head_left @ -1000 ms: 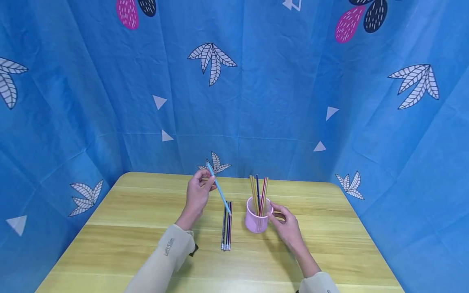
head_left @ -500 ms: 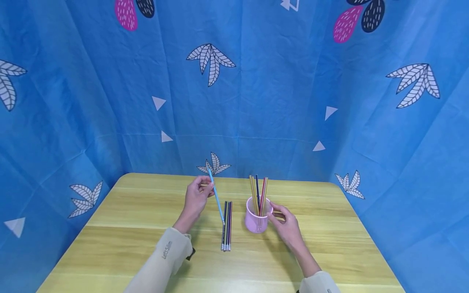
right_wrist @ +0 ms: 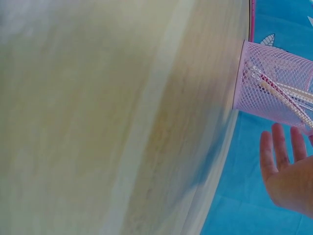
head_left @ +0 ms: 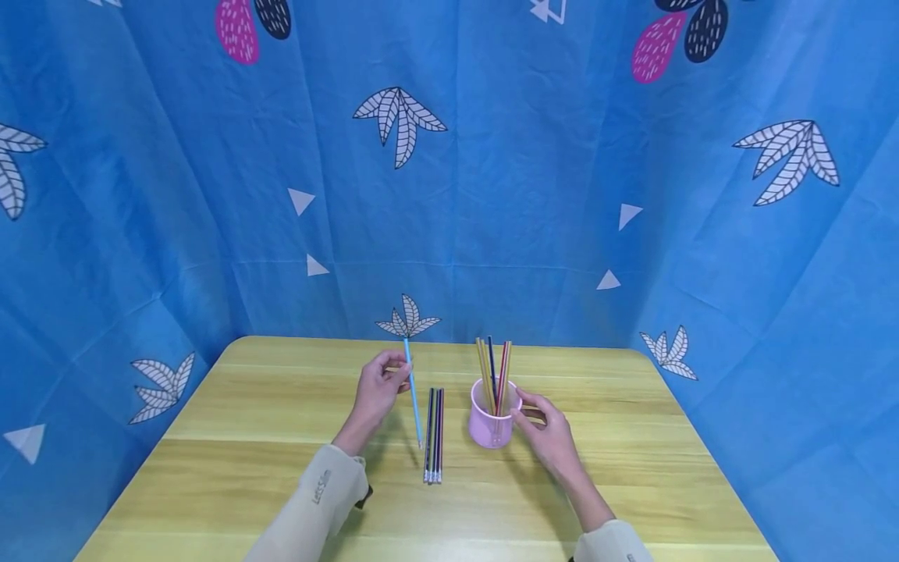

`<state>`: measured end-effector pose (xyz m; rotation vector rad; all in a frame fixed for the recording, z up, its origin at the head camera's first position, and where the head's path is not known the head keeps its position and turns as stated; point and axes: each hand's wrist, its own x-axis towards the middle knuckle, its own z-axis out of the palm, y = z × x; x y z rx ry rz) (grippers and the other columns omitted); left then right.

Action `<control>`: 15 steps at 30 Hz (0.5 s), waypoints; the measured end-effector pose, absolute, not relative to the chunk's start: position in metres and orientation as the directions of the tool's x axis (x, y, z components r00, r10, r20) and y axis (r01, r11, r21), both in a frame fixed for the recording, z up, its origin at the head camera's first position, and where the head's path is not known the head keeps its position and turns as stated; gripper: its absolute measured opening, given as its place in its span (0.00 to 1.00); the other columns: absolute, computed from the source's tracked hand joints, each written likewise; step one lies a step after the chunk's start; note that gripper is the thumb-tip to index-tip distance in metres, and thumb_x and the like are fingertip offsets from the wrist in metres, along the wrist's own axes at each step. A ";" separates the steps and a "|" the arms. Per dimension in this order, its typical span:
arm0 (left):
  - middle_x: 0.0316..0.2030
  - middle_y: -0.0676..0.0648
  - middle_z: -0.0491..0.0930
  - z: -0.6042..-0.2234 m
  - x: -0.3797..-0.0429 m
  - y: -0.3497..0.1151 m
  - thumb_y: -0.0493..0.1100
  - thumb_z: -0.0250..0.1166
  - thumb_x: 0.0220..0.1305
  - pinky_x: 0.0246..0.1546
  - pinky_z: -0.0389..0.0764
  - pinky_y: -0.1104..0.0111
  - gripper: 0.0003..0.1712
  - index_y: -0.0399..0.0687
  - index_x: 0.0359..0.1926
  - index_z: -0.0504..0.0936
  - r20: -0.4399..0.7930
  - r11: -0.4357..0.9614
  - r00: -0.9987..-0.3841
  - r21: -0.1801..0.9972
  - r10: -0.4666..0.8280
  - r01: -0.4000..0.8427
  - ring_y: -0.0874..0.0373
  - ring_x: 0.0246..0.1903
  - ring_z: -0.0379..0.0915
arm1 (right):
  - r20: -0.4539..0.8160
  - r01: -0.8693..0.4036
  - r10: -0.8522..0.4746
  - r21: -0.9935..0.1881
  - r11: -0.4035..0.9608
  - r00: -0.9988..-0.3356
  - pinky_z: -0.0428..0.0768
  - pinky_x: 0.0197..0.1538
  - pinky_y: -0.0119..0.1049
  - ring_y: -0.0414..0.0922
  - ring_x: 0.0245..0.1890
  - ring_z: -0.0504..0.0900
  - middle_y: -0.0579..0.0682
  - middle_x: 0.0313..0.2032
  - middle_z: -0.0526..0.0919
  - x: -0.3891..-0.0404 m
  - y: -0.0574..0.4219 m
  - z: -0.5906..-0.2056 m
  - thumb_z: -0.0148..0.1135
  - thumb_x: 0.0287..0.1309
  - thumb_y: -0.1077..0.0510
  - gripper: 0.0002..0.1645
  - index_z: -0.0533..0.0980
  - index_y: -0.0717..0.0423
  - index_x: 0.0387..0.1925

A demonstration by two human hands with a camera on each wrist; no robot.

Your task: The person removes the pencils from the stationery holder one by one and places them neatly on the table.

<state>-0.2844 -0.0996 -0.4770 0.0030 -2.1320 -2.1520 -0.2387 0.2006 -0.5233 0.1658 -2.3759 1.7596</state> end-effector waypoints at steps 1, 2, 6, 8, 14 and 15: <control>0.45 0.41 0.79 -0.479 -0.284 -0.100 0.32 0.62 0.72 0.42 0.90 0.70 0.11 0.35 0.53 0.79 0.078 -0.004 -0.994 0.997 -0.077 0.079 0.56 0.37 0.80 | 0.209 -0.194 0.019 -0.936 0.294 -0.978 0.85 0.59 0.31 0.60 0.58 0.82 0.65 0.62 0.80 -0.239 0.200 -0.523 0.67 0.67 0.62 0.27 0.75 0.63 0.66; 0.45 0.41 0.79 -0.480 -0.285 -0.100 0.32 0.61 0.72 0.42 0.90 0.70 0.12 0.34 0.54 0.79 0.078 0.000 -0.994 0.997 -0.073 0.078 0.56 0.37 0.80 | 0.206 -0.191 0.021 -0.936 0.295 -0.978 0.85 0.58 0.30 0.60 0.58 0.82 0.64 0.62 0.80 -0.239 0.200 -0.523 0.67 0.67 0.62 0.27 0.75 0.63 0.66; 0.44 0.42 0.79 -0.487 -0.285 -0.101 0.31 0.62 0.71 0.40 0.90 0.70 0.12 0.33 0.54 0.79 0.066 0.007 -0.996 0.998 -0.060 0.065 0.56 0.37 0.79 | 0.199 -0.182 0.027 -0.936 0.301 -0.980 0.85 0.58 0.31 0.59 0.58 0.83 0.64 0.62 0.80 -0.240 0.199 -0.523 0.67 0.67 0.62 0.27 0.75 0.62 0.66; 0.44 0.42 0.80 -0.489 -0.285 -0.101 0.32 0.63 0.71 0.40 0.90 0.71 0.12 0.33 0.53 0.79 0.050 0.007 -0.997 0.999 -0.059 0.050 0.57 0.37 0.79 | 0.198 -0.181 0.025 -0.936 0.303 -0.980 0.86 0.60 0.34 0.59 0.58 0.83 0.64 0.62 0.80 -0.240 0.199 -0.523 0.67 0.67 0.61 0.27 0.75 0.62 0.66; 0.45 0.41 0.80 -0.493 -0.284 -0.101 0.31 0.62 0.71 0.39 0.89 0.70 0.12 0.32 0.54 0.79 0.016 0.020 -0.999 1.000 -0.047 0.015 0.56 0.36 0.79 | 0.203 -0.188 0.018 -0.935 0.301 -0.979 0.86 0.62 0.41 0.60 0.59 0.82 0.64 0.63 0.79 -0.239 0.200 -0.523 0.67 0.68 0.61 0.28 0.74 0.63 0.67; 0.45 0.41 0.80 -0.494 -0.284 -0.101 0.30 0.62 0.71 0.39 0.89 0.70 0.12 0.33 0.53 0.79 0.012 0.024 -0.999 1.000 -0.046 0.010 0.56 0.36 0.79 | 0.203 -0.188 0.019 -0.935 0.301 -0.979 0.86 0.61 0.40 0.60 0.58 0.82 0.64 0.63 0.79 -0.239 0.200 -0.523 0.67 0.68 0.60 0.28 0.74 0.63 0.66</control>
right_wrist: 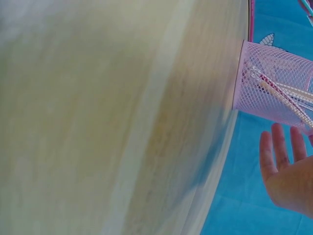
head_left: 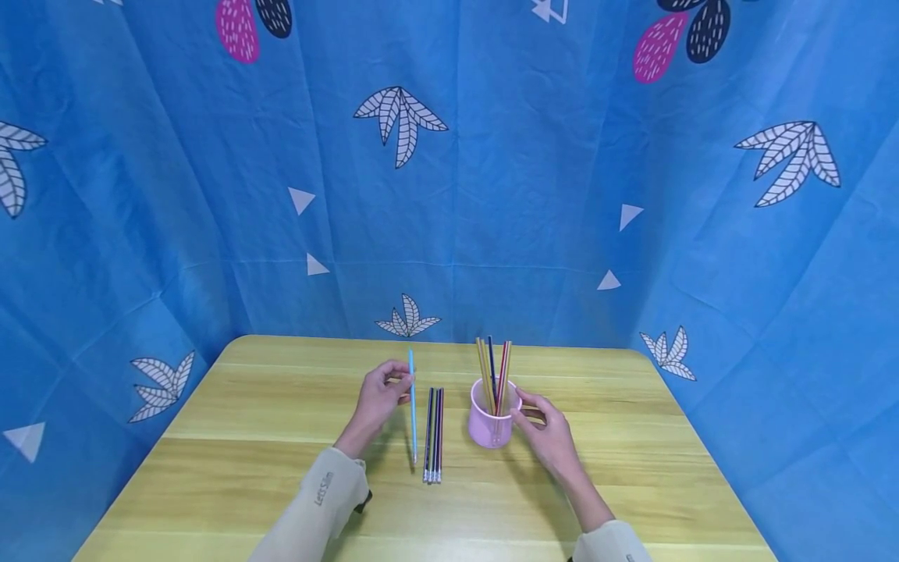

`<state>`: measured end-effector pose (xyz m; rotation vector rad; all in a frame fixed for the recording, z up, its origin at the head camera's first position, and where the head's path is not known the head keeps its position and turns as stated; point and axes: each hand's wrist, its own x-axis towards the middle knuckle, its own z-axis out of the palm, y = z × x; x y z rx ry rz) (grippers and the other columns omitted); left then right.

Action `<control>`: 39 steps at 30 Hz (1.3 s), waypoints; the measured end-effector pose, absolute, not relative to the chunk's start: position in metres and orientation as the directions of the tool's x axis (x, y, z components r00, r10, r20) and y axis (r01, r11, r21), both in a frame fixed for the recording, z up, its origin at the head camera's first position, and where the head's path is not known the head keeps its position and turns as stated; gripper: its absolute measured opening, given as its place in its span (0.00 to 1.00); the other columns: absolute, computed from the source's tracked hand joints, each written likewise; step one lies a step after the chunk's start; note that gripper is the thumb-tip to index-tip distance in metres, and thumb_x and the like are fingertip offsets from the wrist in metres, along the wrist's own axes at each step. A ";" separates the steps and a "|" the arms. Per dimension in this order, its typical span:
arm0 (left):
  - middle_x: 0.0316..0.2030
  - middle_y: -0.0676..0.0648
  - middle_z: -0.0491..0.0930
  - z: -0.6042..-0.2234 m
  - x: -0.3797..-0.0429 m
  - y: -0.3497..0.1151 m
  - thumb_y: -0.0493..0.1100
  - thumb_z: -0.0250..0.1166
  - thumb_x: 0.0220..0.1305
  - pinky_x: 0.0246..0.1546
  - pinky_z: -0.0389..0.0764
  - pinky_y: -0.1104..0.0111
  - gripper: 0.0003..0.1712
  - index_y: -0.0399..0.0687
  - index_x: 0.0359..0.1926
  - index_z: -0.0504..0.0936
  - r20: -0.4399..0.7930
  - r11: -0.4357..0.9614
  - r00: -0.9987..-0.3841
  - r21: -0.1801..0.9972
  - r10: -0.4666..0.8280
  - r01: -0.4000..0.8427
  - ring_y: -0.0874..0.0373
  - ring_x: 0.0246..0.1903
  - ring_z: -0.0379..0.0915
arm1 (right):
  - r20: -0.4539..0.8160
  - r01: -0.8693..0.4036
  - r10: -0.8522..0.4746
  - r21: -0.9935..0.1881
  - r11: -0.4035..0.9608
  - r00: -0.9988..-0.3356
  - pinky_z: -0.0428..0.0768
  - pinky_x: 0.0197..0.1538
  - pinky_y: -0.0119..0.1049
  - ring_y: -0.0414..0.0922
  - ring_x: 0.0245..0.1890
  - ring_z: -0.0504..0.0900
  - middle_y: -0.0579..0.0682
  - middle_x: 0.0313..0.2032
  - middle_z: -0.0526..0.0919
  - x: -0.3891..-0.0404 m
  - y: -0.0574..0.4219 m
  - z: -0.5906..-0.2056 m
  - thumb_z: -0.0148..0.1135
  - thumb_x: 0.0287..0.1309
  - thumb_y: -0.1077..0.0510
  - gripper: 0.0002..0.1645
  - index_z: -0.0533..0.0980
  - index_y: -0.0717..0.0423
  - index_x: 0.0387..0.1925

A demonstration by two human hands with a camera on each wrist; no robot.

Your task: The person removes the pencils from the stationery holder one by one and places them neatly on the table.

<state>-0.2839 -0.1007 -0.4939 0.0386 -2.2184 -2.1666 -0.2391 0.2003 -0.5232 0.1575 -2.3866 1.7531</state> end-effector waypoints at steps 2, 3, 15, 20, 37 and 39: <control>0.45 0.41 0.80 -0.495 -0.284 -0.101 0.30 0.62 0.71 0.39 0.89 0.70 0.12 0.33 0.53 0.80 0.003 0.033 -0.999 0.999 -0.049 0.001 0.56 0.36 0.79 | 0.207 -0.191 0.020 -0.934 0.302 -0.978 0.86 0.61 0.38 0.60 0.58 0.82 0.65 0.62 0.79 -0.239 0.200 -0.524 0.67 0.68 0.61 0.28 0.74 0.63 0.66; 0.45 0.41 0.80 -0.496 -0.285 -0.101 0.30 0.62 0.71 0.40 0.89 0.70 0.13 0.33 0.54 0.80 -0.004 0.037 -0.999 0.999 -0.050 -0.006 0.56 0.36 0.78 | 0.209 -0.193 0.020 -0.933 0.304 -0.978 0.86 0.60 0.36 0.59 0.58 0.82 0.65 0.62 0.79 -0.239 0.200 -0.524 0.67 0.68 0.61 0.28 0.74 0.63 0.66; 0.42 0.42 0.81 -0.512 -0.290 -0.100 0.30 0.64 0.69 0.38 0.90 0.69 0.13 0.33 0.53 0.81 -0.032 0.071 -0.997 0.997 -0.067 -0.037 0.58 0.32 0.79 | 0.202 -0.186 0.022 -0.935 0.302 -0.979 0.86 0.62 0.40 0.59 0.59 0.82 0.64 0.62 0.79 -0.239 0.200 -0.525 0.67 0.68 0.61 0.28 0.74 0.63 0.66; 0.42 0.42 0.81 -0.519 -0.293 -0.098 0.30 0.65 0.67 0.37 0.90 0.68 0.13 0.35 0.52 0.82 -0.049 0.086 -0.996 0.995 -0.070 -0.055 0.57 0.32 0.79 | 0.205 -0.190 0.021 -0.936 0.297 -0.978 0.85 0.59 0.32 0.59 0.58 0.82 0.64 0.62 0.79 -0.239 0.199 -0.524 0.67 0.68 0.61 0.27 0.74 0.63 0.66; 0.43 0.41 0.80 -0.527 -0.294 -0.090 0.30 0.65 0.67 0.42 0.91 0.61 0.12 0.37 0.51 0.82 -0.105 0.133 -0.992 0.985 -0.070 -0.113 0.54 0.34 0.80 | 0.213 -0.196 0.023 -0.933 0.301 -0.977 0.86 0.59 0.35 0.59 0.58 0.83 0.64 0.62 0.80 -0.241 0.200 -0.527 0.67 0.67 0.62 0.27 0.75 0.63 0.66; 0.43 0.41 0.81 -0.527 -0.294 -0.090 0.30 0.65 0.67 0.42 0.91 0.61 0.12 0.37 0.52 0.83 -0.110 0.136 -0.991 0.984 -0.072 -0.119 0.53 0.34 0.80 | 0.209 -0.192 0.026 -0.935 0.299 -0.977 0.86 0.59 0.35 0.59 0.57 0.83 0.64 0.61 0.80 -0.242 0.201 -0.527 0.67 0.67 0.62 0.27 0.75 0.63 0.65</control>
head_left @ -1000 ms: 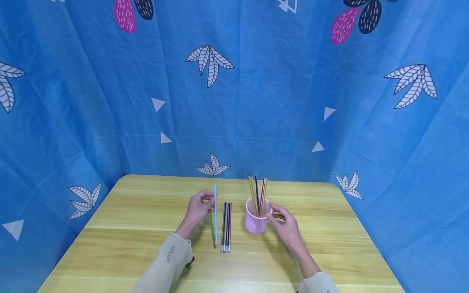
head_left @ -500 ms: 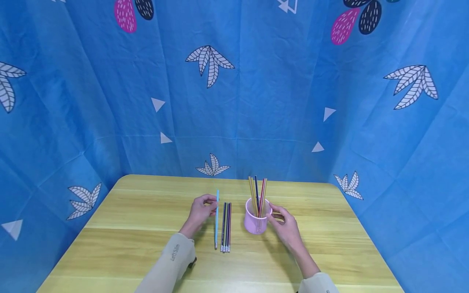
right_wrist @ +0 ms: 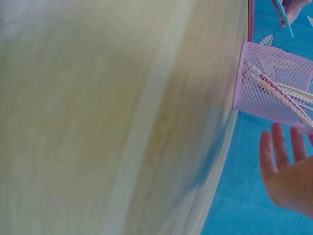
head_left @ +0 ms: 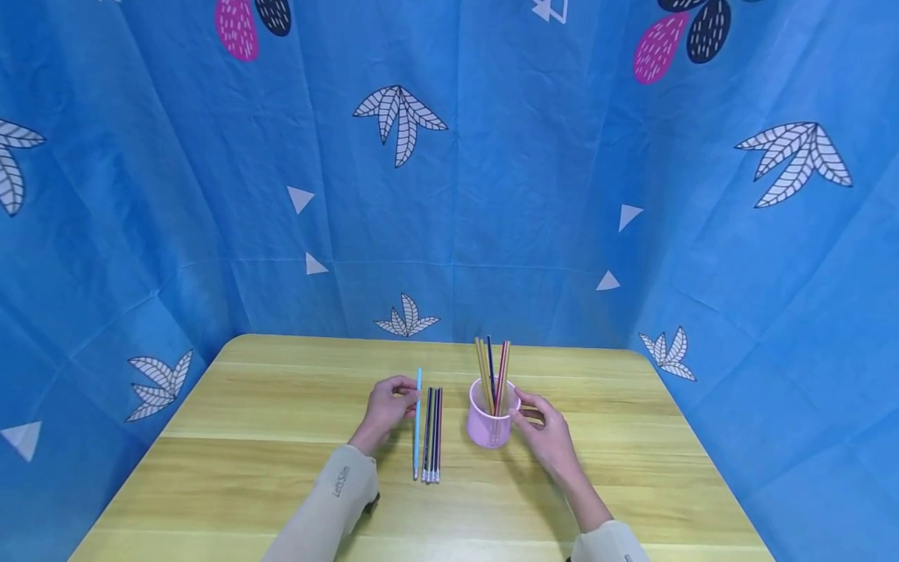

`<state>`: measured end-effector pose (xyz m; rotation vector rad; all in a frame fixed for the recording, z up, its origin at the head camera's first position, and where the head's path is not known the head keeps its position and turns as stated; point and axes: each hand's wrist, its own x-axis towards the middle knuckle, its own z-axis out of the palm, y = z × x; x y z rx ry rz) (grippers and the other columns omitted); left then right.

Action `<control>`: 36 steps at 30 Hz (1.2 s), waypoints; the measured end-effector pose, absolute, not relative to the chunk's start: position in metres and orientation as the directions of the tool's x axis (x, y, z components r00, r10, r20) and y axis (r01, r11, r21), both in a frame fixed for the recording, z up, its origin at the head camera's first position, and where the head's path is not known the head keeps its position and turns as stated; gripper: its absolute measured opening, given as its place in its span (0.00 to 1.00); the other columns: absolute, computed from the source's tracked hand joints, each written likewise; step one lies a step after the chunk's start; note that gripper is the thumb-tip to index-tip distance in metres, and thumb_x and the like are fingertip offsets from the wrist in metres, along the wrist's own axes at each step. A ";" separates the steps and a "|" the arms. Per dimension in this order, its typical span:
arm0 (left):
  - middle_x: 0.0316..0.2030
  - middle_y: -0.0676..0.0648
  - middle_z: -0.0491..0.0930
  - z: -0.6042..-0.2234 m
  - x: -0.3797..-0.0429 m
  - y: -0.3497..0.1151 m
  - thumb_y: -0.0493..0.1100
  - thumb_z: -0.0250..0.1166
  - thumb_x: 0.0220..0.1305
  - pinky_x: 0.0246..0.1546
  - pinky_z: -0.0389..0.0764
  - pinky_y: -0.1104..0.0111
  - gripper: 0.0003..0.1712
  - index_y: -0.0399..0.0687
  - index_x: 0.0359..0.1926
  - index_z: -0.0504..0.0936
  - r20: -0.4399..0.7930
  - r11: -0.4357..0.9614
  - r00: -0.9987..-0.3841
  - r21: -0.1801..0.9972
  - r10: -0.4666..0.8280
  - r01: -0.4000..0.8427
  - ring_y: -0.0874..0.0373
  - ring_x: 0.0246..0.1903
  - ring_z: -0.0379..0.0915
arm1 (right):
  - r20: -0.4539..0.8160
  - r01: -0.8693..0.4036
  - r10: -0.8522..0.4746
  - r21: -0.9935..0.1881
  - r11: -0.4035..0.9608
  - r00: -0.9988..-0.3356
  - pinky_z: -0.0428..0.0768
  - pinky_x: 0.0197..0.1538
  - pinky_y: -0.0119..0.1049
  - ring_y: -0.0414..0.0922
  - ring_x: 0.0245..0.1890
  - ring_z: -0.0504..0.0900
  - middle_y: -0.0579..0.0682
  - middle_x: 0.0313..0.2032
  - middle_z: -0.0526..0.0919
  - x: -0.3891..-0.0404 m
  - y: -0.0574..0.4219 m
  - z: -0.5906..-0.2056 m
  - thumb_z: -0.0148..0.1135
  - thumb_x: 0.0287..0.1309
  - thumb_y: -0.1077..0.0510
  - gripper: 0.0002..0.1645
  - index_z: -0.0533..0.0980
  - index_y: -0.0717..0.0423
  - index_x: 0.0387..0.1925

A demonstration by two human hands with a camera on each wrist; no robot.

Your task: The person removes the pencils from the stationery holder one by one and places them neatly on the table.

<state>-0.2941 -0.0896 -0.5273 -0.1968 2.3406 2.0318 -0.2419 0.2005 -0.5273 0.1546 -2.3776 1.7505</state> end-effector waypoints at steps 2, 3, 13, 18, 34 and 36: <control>0.43 0.41 0.81 -0.528 -0.294 -0.089 0.30 0.66 0.67 0.41 0.92 0.61 0.13 0.37 0.52 0.83 -0.115 0.136 -0.991 0.983 -0.072 -0.124 0.53 0.34 0.80 | 0.209 -0.192 0.025 -0.935 0.297 -0.978 0.86 0.59 0.35 0.59 0.57 0.83 0.64 0.61 0.80 -0.242 0.201 -0.528 0.68 0.67 0.62 0.27 0.75 0.62 0.65; 0.43 0.41 0.81 -0.528 -0.294 -0.088 0.30 0.66 0.67 0.41 0.92 0.61 0.13 0.37 0.52 0.83 -0.118 0.134 -0.990 0.983 -0.072 -0.127 0.53 0.34 0.80 | 0.204 -0.187 0.029 -0.936 0.297 -0.978 0.86 0.59 0.35 0.59 0.57 0.83 0.63 0.61 0.80 -0.243 0.201 -0.528 0.68 0.67 0.62 0.27 0.76 0.62 0.65; 0.41 0.41 0.81 -0.528 -0.294 -0.084 0.30 0.66 0.67 0.40 0.91 0.63 0.13 0.35 0.52 0.82 -0.141 0.141 -0.987 0.978 -0.071 -0.150 0.55 0.33 0.79 | 0.206 -0.188 0.030 -0.935 0.299 -0.978 0.86 0.58 0.33 0.60 0.57 0.83 0.64 0.60 0.81 -0.243 0.201 -0.528 0.68 0.67 0.61 0.27 0.75 0.63 0.65; 0.40 0.41 0.81 -0.530 -0.295 -0.081 0.30 0.66 0.66 0.37 0.91 0.65 0.13 0.35 0.51 0.83 -0.153 0.141 -0.985 0.976 -0.077 -0.163 0.55 0.32 0.79 | 0.199 -0.183 0.027 -0.938 0.294 -0.980 0.85 0.57 0.29 0.59 0.58 0.82 0.64 0.62 0.80 -0.243 0.201 -0.528 0.68 0.67 0.61 0.28 0.75 0.62 0.66; 0.40 0.39 0.84 -0.528 -0.293 -0.073 0.32 0.67 0.66 0.33 0.89 0.69 0.13 0.36 0.51 0.84 -0.167 0.187 -0.980 0.965 -0.106 -0.185 0.55 0.31 0.80 | 0.190 -0.172 0.033 -0.937 0.303 -0.981 0.86 0.60 0.35 0.57 0.57 0.83 0.61 0.61 0.81 -0.242 0.201 -0.525 0.68 0.66 0.62 0.27 0.76 0.59 0.66; 0.39 0.40 0.84 -0.528 -0.293 -0.073 0.31 0.67 0.66 0.32 0.88 0.70 0.13 0.36 0.51 0.84 -0.170 0.189 -0.979 0.964 -0.110 -0.188 0.56 0.31 0.79 | 0.185 -0.166 0.033 -0.938 0.304 -0.982 0.86 0.60 0.36 0.57 0.57 0.83 0.61 0.61 0.81 -0.242 0.201 -0.526 0.68 0.66 0.62 0.27 0.76 0.59 0.66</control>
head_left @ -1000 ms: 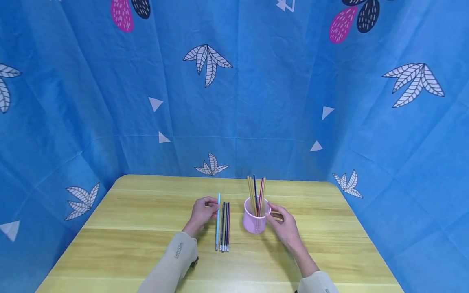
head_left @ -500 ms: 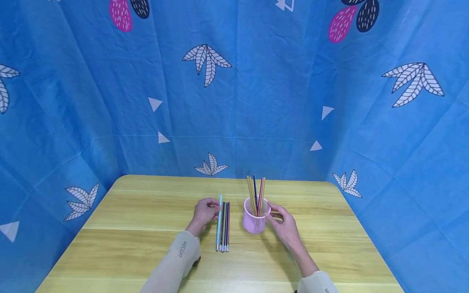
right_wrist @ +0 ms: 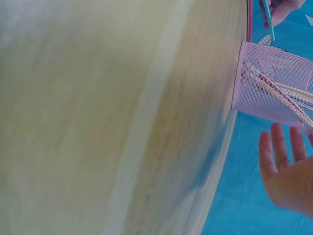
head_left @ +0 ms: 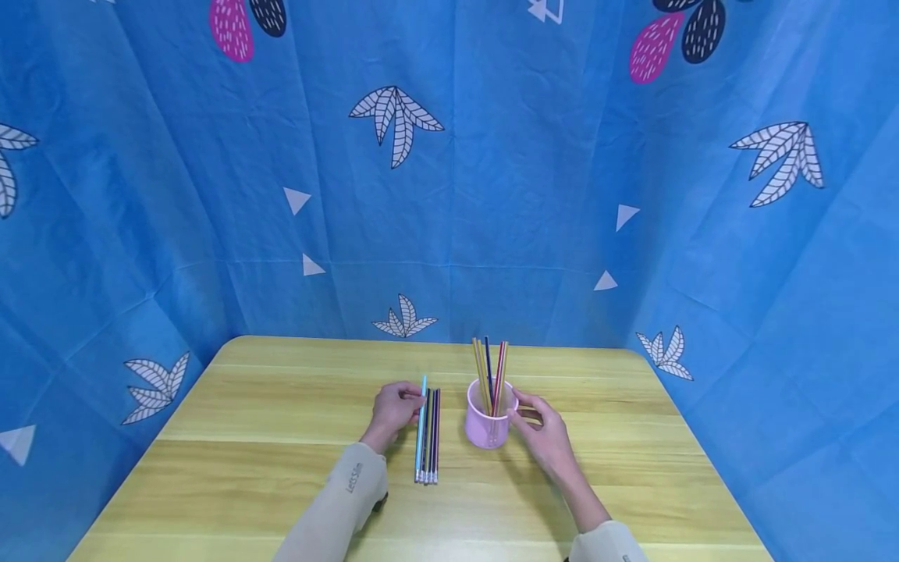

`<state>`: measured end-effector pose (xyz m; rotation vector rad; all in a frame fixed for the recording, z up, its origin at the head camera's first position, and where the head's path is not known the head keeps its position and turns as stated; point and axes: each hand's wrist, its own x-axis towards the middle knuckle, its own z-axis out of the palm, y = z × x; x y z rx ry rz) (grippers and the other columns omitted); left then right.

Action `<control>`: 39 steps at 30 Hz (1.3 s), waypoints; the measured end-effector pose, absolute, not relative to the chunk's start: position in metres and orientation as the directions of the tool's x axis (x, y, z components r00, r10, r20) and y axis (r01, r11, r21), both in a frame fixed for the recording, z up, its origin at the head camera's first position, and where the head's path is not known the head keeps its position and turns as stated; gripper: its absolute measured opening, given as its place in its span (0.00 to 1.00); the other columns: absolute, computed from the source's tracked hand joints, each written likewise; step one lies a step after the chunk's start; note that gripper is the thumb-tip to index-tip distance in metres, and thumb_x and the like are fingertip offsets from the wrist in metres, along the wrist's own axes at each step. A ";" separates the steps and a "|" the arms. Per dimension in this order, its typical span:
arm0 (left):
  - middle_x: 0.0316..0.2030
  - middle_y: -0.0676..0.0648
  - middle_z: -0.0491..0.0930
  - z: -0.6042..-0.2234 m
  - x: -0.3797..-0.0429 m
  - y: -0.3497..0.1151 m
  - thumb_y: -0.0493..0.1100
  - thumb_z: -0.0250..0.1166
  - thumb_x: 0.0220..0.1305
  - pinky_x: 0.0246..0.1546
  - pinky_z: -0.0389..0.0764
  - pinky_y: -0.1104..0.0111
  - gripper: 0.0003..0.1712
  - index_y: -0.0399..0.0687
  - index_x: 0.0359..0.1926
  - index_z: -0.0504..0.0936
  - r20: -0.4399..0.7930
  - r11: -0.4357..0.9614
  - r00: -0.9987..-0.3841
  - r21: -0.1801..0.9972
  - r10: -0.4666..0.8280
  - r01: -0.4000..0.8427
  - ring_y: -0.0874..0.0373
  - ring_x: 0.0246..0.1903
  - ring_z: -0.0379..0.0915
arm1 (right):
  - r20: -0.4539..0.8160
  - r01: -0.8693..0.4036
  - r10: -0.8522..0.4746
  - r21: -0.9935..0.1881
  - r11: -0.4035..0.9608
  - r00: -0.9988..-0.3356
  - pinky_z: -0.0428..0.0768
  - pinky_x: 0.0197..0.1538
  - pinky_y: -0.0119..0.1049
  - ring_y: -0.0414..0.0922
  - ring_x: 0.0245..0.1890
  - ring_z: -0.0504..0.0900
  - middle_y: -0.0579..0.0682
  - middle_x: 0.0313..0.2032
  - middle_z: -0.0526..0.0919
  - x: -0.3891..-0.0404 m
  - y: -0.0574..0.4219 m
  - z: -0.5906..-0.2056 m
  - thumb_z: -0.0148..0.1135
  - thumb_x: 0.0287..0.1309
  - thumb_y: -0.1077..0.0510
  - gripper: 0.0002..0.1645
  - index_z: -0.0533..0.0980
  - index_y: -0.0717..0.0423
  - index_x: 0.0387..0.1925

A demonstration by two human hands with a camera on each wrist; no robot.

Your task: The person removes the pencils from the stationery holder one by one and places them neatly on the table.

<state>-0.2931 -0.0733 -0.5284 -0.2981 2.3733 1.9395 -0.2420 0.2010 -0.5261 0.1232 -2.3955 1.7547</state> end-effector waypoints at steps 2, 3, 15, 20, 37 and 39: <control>0.38 0.42 0.83 -0.529 -0.294 -0.073 0.31 0.67 0.66 0.31 0.88 0.70 0.13 0.36 0.51 0.84 -0.174 0.189 -0.978 0.963 -0.115 -0.194 0.57 0.30 0.79 | 0.184 -0.165 0.032 -0.937 0.308 -0.982 0.86 0.61 0.38 0.57 0.57 0.83 0.61 0.61 0.81 -0.242 0.201 -0.527 0.68 0.67 0.61 0.27 0.76 0.59 0.66; 0.38 0.42 0.83 -0.530 -0.294 -0.073 0.31 0.67 0.65 0.31 0.88 0.70 0.13 0.35 0.51 0.84 -0.174 0.190 -0.978 0.962 -0.116 -0.194 0.57 0.30 0.79 | 0.183 -0.165 0.031 -0.937 0.307 -0.983 0.86 0.61 0.38 0.57 0.57 0.83 0.61 0.61 0.81 -0.242 0.201 -0.527 0.68 0.66 0.61 0.27 0.76 0.59 0.66; 0.36 0.41 0.84 -0.531 -0.296 -0.070 0.31 0.67 0.65 0.28 0.87 0.72 0.09 0.37 0.46 0.85 -0.219 0.227 -0.970 0.945 -0.102 -0.237 0.56 0.29 0.80 | 0.200 -0.181 0.035 -0.938 0.295 -0.979 0.86 0.59 0.34 0.58 0.56 0.83 0.62 0.60 0.81 -0.243 0.201 -0.527 0.68 0.66 0.63 0.27 0.76 0.60 0.65; 0.34 0.42 0.84 -0.532 -0.298 -0.069 0.31 0.68 0.66 0.25 0.86 0.73 0.09 0.35 0.46 0.84 -0.225 0.237 -0.970 0.941 -0.089 -0.240 0.57 0.27 0.79 | 0.213 -0.193 0.036 -0.934 0.300 -0.976 0.87 0.58 0.34 0.57 0.56 0.84 0.62 0.60 0.81 -0.243 0.202 -0.529 0.68 0.66 0.63 0.27 0.76 0.61 0.65; 0.33 0.42 0.83 -0.531 -0.300 -0.072 0.31 0.70 0.64 0.26 0.87 0.72 0.09 0.35 0.44 0.83 -0.245 0.301 -0.962 0.914 -0.120 -0.270 0.58 0.26 0.79 | 0.236 -0.219 0.025 -0.932 0.287 -0.971 0.87 0.58 0.34 0.59 0.56 0.84 0.64 0.60 0.81 -0.244 0.202 -0.529 0.68 0.66 0.64 0.27 0.76 0.62 0.65; 0.33 0.42 0.83 -0.530 -0.300 -0.071 0.31 0.70 0.64 0.26 0.88 0.72 0.09 0.35 0.45 0.83 -0.246 0.302 -0.962 0.914 -0.118 -0.270 0.58 0.26 0.79 | 0.232 -0.215 0.027 -0.933 0.288 -0.972 0.87 0.58 0.35 0.59 0.56 0.84 0.64 0.60 0.81 -0.243 0.202 -0.529 0.68 0.66 0.64 0.27 0.76 0.62 0.65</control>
